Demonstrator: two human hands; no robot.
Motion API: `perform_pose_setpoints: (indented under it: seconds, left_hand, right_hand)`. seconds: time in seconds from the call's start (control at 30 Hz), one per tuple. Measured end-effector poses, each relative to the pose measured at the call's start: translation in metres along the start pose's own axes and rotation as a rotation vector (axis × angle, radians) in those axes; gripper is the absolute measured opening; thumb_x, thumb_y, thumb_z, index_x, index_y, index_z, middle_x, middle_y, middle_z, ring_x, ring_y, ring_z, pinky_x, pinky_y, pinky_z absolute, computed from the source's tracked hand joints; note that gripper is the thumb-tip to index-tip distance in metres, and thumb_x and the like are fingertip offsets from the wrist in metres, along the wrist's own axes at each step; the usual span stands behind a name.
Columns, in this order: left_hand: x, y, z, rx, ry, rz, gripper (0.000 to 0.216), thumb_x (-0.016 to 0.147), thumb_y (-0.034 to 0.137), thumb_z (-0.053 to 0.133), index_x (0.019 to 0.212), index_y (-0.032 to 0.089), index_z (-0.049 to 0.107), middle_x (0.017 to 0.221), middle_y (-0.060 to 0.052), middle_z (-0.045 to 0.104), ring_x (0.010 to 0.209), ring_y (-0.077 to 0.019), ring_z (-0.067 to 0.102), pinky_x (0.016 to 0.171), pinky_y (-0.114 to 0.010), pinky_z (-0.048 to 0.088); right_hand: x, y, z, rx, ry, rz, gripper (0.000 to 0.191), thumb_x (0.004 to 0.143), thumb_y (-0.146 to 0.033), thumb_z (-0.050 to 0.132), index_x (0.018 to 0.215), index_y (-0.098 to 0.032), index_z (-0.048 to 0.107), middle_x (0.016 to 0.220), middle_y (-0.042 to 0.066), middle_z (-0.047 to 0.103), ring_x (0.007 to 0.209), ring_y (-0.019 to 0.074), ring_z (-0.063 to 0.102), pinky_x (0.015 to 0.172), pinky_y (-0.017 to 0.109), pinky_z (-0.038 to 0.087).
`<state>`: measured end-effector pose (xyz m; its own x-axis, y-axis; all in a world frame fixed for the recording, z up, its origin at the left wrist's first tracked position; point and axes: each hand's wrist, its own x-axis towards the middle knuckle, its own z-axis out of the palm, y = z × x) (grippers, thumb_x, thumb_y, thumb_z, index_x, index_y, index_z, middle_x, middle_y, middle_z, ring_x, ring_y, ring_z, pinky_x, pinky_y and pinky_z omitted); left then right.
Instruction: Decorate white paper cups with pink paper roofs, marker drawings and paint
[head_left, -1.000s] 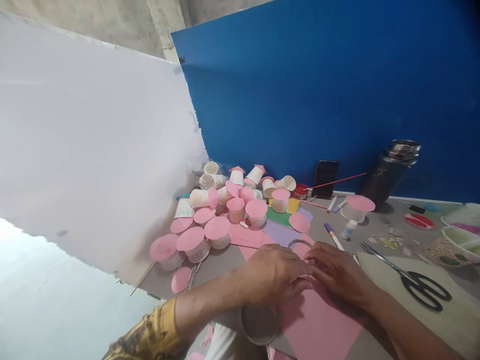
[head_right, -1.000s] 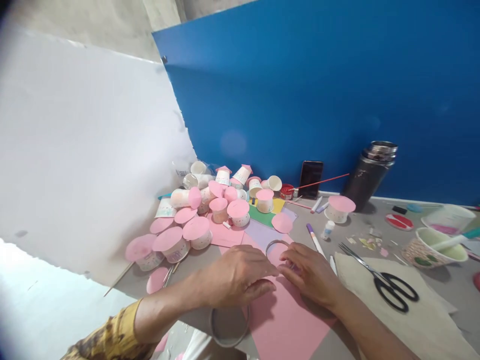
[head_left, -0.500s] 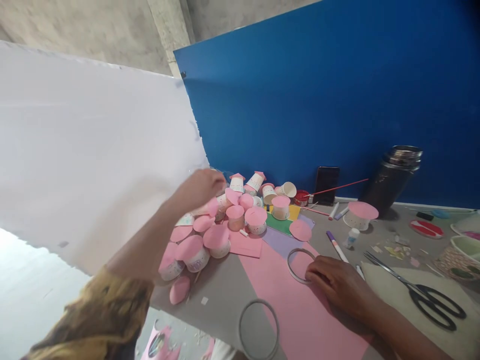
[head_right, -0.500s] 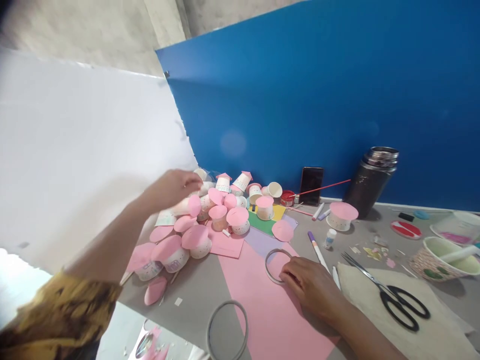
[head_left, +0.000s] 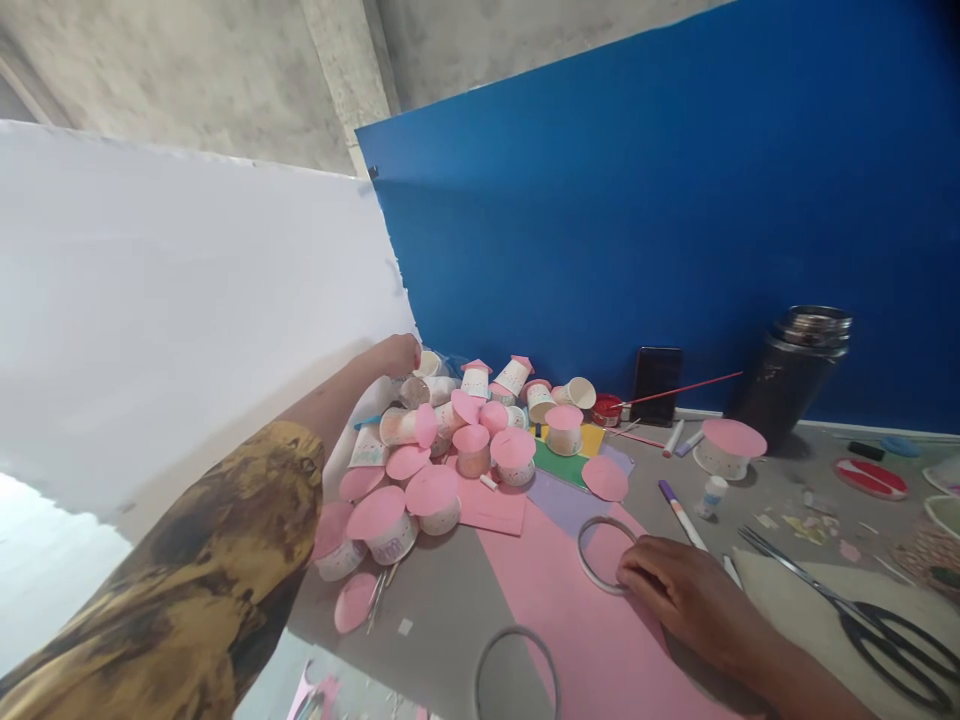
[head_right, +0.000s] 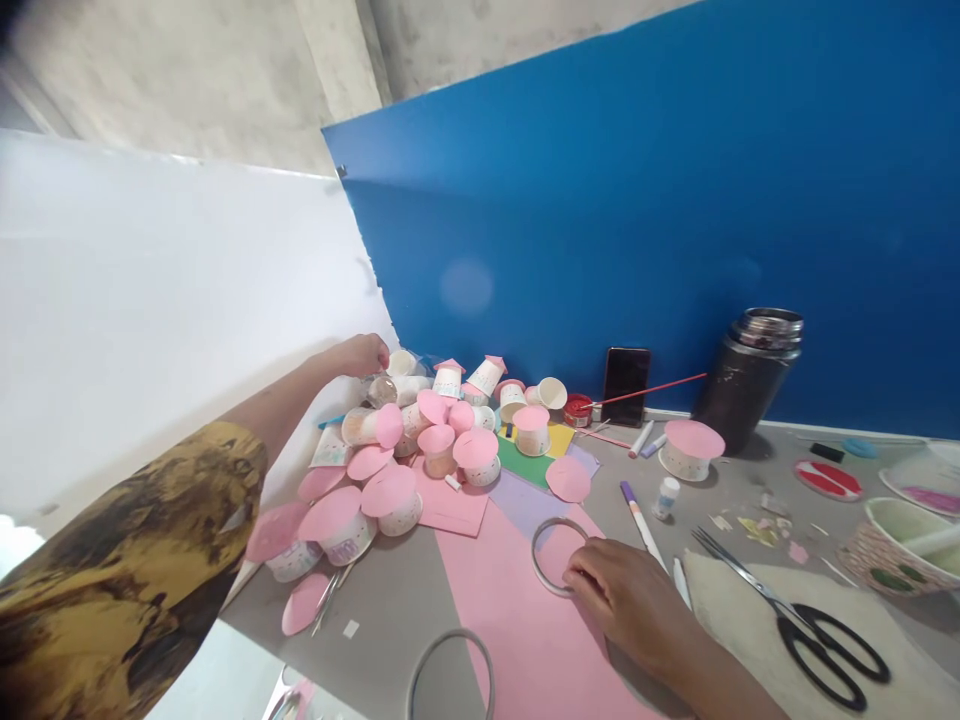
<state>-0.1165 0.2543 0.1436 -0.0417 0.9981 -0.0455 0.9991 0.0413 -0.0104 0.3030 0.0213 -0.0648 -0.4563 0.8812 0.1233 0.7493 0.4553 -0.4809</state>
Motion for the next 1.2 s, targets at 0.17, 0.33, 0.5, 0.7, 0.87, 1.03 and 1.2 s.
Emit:
perform_pose_setpoints:
  seconds: [0.17, 0.33, 0.5, 0.7, 0.87, 1.03, 1.2]
  left_hand:
    - [-0.005, -0.012, 0.013, -0.081, 0.005, -0.012, 0.020, 0.071, 0.013, 0.074, 0.090, 0.017, 0.079, 0.063, -0.003, 0.072, 0.068, -0.0233, 0.073, 0.066, -0.028, 0.053]
    - [-0.008, -0.013, 0.020, -0.206, 0.117, 0.013, 0.034, 0.072, 0.016, 0.070, 0.105, 0.017, 0.077, 0.080, -0.004, 0.078, 0.082, -0.0230, 0.075, 0.069, -0.025, 0.054]
    - [-0.011, -0.011, 0.025, -0.359, 0.132, -0.015, 0.035, 0.079, 0.014, 0.065, 0.112, 0.015, 0.072, 0.092, -0.007, 0.081, 0.071, -0.0168, 0.075, 0.059, -0.022, 0.053]
    - [-0.009, -0.013, 0.029, -0.359, 0.148, -0.077, 0.024, 0.077, 0.009, 0.065, 0.100, 0.014, 0.070, 0.093, -0.008, 0.081, 0.064, -0.0153, 0.074, 0.054, -0.022, 0.049]
    - [-0.008, -0.018, 0.033, -0.214, 0.141, -0.084, 0.026, 0.069, 0.010, 0.073, 0.094, 0.018, 0.072, 0.067, -0.001, 0.074, 0.068, -0.0204, 0.074, 0.061, -0.025, 0.049]
    - [-0.006, -0.020, 0.041, -0.071, 0.182, -0.071, 0.021, 0.068, 0.022, 0.080, 0.088, 0.019, 0.072, 0.081, -0.007, 0.077, 0.086, -0.0276, 0.074, 0.070, -0.029, 0.049]
    - [-0.008, -0.022, 0.049, 0.002, 0.239, -0.051, 0.017, 0.076, 0.026, 0.073, 0.091, 0.019, 0.070, 0.098, -0.012, 0.077, 0.096, -0.0296, 0.072, 0.069, -0.029, 0.047]
  right_hand:
    - [0.000, 0.004, 0.004, 0.013, -0.011, 0.007, 0.029, 0.103, -0.030, 0.045, 0.085, -0.023, 0.067, 0.089, 0.005, 0.074, 0.083, 0.0208, 0.068, 0.074, 0.032, 0.044]
    - [0.000, 0.006, 0.004, 0.010, -0.019, 0.018, 0.030, 0.104, -0.033, 0.046, 0.085, -0.023, 0.067, 0.088, 0.004, 0.074, 0.084, 0.0210, 0.068, 0.076, 0.032, 0.044]
    - [0.001, 0.007, 0.003, 0.005, -0.022, 0.022, 0.030, 0.103, -0.031, 0.046, 0.084, -0.024, 0.067, 0.088, 0.003, 0.074, 0.083, 0.0212, 0.068, 0.075, 0.032, 0.044]
    - [0.001, 0.004, 0.001, -0.006, -0.033, 0.029, 0.029, 0.102, -0.030, 0.046, 0.085, -0.023, 0.069, 0.090, 0.004, 0.075, 0.085, 0.0217, 0.068, 0.076, 0.032, 0.044]
    - [0.002, 0.002, 0.000, -0.008, -0.059, 0.040, 0.031, 0.104, -0.031, 0.044, 0.087, -0.023, 0.069, 0.092, 0.005, 0.076, 0.086, 0.0224, 0.068, 0.077, 0.033, 0.044]
    - [0.002, 0.001, -0.001, -0.019, -0.056, 0.035, 0.031, 0.103, -0.030, 0.044, 0.086, -0.023, 0.069, 0.091, 0.006, 0.076, 0.086, 0.0223, 0.068, 0.077, 0.033, 0.044]
    - [0.002, -0.003, -0.004, -0.009, -0.037, 0.030, 0.030, 0.101, -0.028, 0.045, 0.085, -0.023, 0.069, 0.089, 0.006, 0.075, 0.084, 0.0224, 0.068, 0.075, 0.033, 0.045]
